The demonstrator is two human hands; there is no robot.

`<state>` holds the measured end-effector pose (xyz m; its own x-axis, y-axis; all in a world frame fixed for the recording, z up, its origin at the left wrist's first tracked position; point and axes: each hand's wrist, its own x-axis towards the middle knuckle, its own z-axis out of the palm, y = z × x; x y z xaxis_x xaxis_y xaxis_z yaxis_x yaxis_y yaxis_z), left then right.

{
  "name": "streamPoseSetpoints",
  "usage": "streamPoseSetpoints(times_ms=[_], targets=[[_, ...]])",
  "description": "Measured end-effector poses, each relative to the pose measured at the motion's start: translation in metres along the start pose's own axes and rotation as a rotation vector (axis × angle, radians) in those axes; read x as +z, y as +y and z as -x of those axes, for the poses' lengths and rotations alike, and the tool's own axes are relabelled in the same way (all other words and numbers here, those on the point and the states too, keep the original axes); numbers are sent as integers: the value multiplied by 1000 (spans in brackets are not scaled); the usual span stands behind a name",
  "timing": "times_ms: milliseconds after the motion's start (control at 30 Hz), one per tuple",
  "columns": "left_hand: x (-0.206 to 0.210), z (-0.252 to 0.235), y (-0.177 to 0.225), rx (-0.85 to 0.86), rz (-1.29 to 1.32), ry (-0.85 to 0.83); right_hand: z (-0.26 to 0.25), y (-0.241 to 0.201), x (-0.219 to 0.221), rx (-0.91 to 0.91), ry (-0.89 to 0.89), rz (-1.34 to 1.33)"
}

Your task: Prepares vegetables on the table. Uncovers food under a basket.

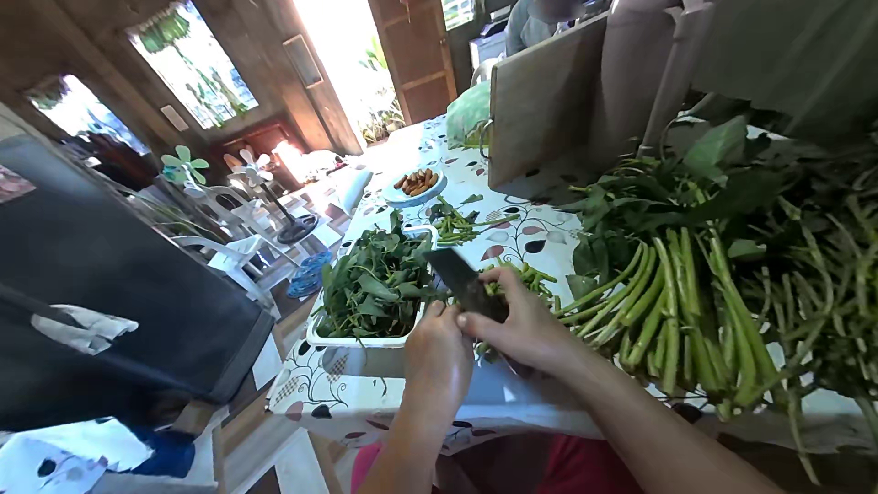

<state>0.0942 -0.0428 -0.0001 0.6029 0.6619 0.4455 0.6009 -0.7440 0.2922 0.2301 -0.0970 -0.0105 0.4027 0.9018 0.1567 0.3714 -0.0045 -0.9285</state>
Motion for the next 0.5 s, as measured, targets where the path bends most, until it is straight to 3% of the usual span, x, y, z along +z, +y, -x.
streamPoseSetpoints(times_ms=[67, 133, 267, 367, 500], targets=[[6, 7, -4, 112, 13, 130, -2, -3, -13, 66, 44, -59], [3, 6, -5, 112, 64, 144, -3, -2, -26, 127, -18, -198], [3, -9, -10, 24, 101, 70, -3, 9, -40, 85, -341, -512], [10, -15, -12, 39, 123, 55, -4, 12, -40, 69, -500, -553], [15, -17, -8, 59, 127, 51, -1, 12, -35, 119, -498, -514]])
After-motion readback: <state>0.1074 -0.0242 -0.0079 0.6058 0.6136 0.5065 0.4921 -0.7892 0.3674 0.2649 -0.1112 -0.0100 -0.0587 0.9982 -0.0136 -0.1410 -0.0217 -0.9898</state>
